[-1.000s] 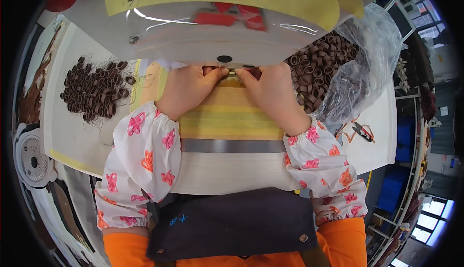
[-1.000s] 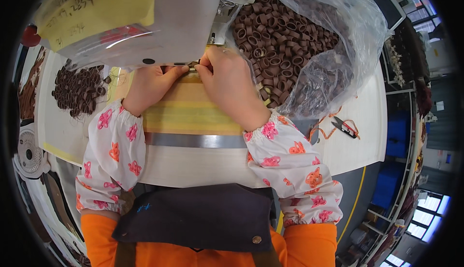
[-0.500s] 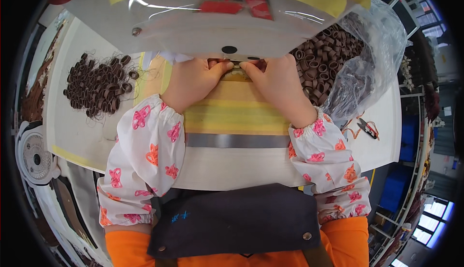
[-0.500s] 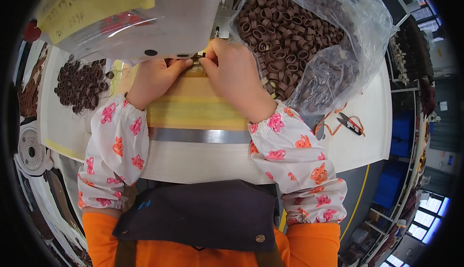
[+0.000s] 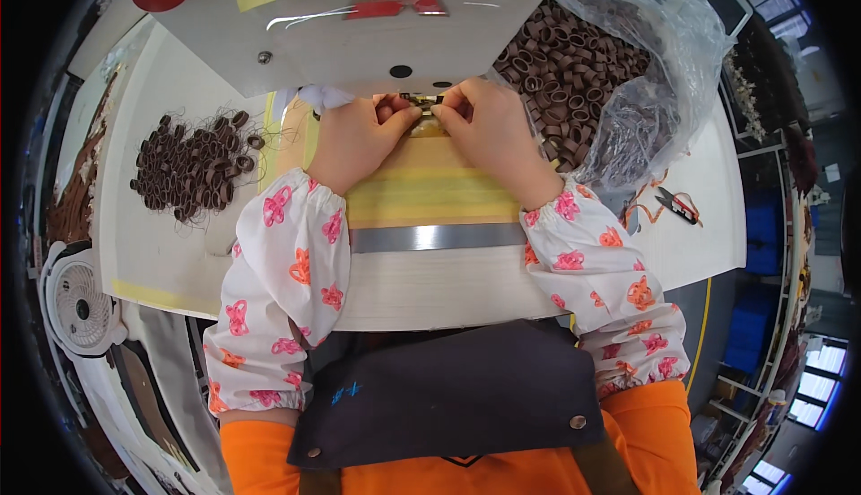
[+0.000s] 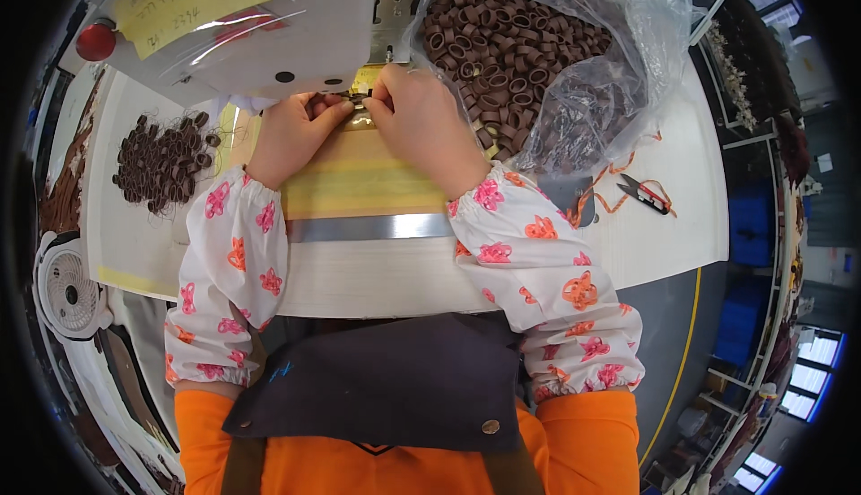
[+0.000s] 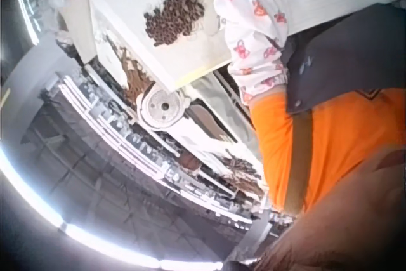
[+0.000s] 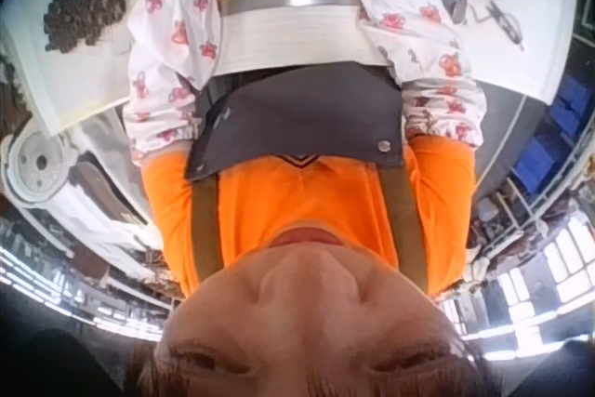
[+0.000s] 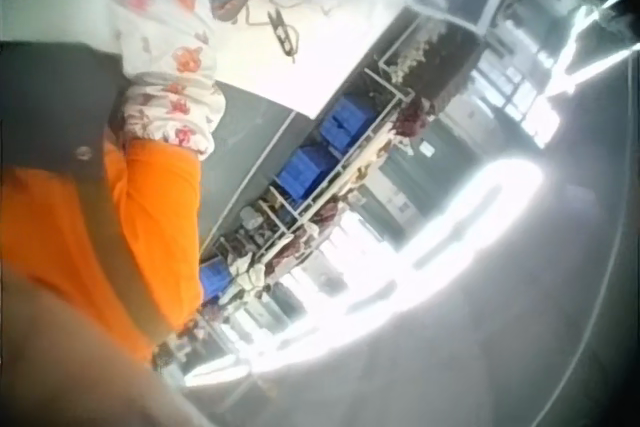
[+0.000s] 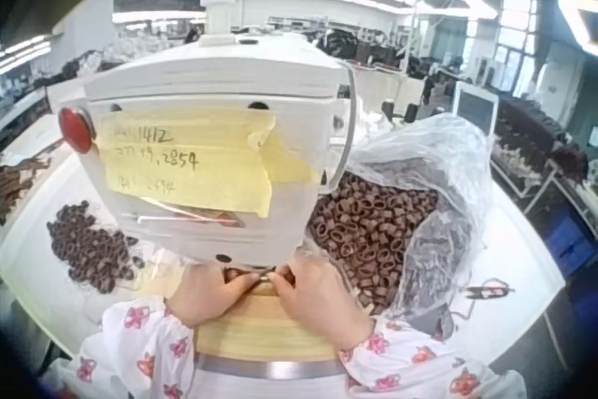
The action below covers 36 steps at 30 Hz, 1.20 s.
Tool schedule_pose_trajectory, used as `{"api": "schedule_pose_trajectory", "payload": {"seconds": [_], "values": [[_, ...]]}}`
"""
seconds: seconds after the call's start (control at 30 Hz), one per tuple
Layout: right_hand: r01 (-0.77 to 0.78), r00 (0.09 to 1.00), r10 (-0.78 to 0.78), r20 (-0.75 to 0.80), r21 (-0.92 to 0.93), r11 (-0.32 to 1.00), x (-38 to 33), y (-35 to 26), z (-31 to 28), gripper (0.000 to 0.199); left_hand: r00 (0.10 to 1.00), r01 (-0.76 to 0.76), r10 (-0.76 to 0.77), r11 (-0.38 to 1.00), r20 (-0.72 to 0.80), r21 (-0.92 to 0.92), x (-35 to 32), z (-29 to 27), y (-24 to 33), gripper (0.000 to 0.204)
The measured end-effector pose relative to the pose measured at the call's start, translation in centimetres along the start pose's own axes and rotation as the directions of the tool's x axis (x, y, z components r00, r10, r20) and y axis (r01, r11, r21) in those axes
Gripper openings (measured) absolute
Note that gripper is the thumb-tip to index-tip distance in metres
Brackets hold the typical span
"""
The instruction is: The recorder is assembling small brown leather loops and positioning them under an industrial machine, likely for attaching or punching.
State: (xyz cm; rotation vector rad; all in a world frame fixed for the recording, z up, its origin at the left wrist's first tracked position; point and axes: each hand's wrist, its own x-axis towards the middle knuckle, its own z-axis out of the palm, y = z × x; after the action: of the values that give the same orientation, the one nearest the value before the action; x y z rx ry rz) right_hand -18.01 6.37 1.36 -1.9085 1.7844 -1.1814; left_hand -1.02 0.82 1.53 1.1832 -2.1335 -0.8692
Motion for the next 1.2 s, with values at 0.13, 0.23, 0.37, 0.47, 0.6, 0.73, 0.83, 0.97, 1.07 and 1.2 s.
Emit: {"api": "schedule_pose_trajectory", "payload": {"seconds": [0.13, 0.23, 0.37, 0.47, 0.6, 0.73, 0.83, 0.97, 1.07, 1.2], "values": [[-0.020, 0.999, 0.020, -0.028, 0.027, 0.999, -0.6, -0.4, -0.2, 0.016, 0.995, -0.057, 0.060, 0.998, -0.075, 0.041, -1.2, -0.5, -0.4, 0.021], [-0.105, 0.994, 0.107, -0.021, 0.100, 0.989, -1.3, -2.1, -0.6, 0.019, 0.976, -0.216, 0.215, 0.976, 0.044, 0.035, -3.1, -0.6, 1.0, 0.013], [-0.279, 0.951, 0.251, 0.183, 0.149, 0.949, -2.0, -2.6, -0.8, 0.023, 0.922, -0.336, 0.348, 0.937, 0.170, -0.099, -4.4, -0.8, 2.0, 0.020], [-0.505, 0.854, 0.378, 0.358, 0.393, 0.769, -1.7, -2.9, -1.6, 0.023, 0.913, -0.351, 0.372, 0.926, 0.168, -0.141, -4.1, -1.1, 1.9, 0.019], [-0.153, 0.975, 0.089, 0.203, 0.330, 0.932, -4.3, -2.9, 0.0, 0.019, 0.940, -0.332, 0.341, 0.932, 0.034, -0.147, -3.3, -1.5, 1.2, 0.016], [0.026, 0.954, -0.104, 0.283, 0.268, 0.963, -7.4, -5.0, -1.1, 0.014, 0.805, -0.593, 0.593, 0.804, -0.010, -0.055, -2.0, 0.3, 1.1, 0.013], [0.041, 0.937, -0.134, 0.323, 0.277, 0.960, -5.5, -5.2, -2.2, 0.015, 0.819, -0.545, 0.513, 0.836, 0.258, 0.068, -1.3, -1.3, -0.1, 0.014], [-0.338, 0.874, 0.173, 0.453, 0.314, 0.887, -1.0, -2.6, -2.4, 0.016, 0.956, -0.263, 0.266, 0.964, 0.124, -0.040, -1.1, -1.5, -0.4, 0.018], [-0.525, 0.773, 0.300, 0.558, 0.299, 0.797, 0.4, -2.4, -2.4, 0.016, 0.979, -0.127, 0.146, 0.983, 0.143, -0.130, -1.4, -1.4, 0.3, 0.021], [-0.527, 0.771, 0.314, 0.554, 0.276, 0.804, 1.4, -2.6, -2.3, 0.015, 0.986, -0.029, 0.054, 0.987, 0.157, -0.155, -1.2, -1.2, 0.5, 0.021]]}}
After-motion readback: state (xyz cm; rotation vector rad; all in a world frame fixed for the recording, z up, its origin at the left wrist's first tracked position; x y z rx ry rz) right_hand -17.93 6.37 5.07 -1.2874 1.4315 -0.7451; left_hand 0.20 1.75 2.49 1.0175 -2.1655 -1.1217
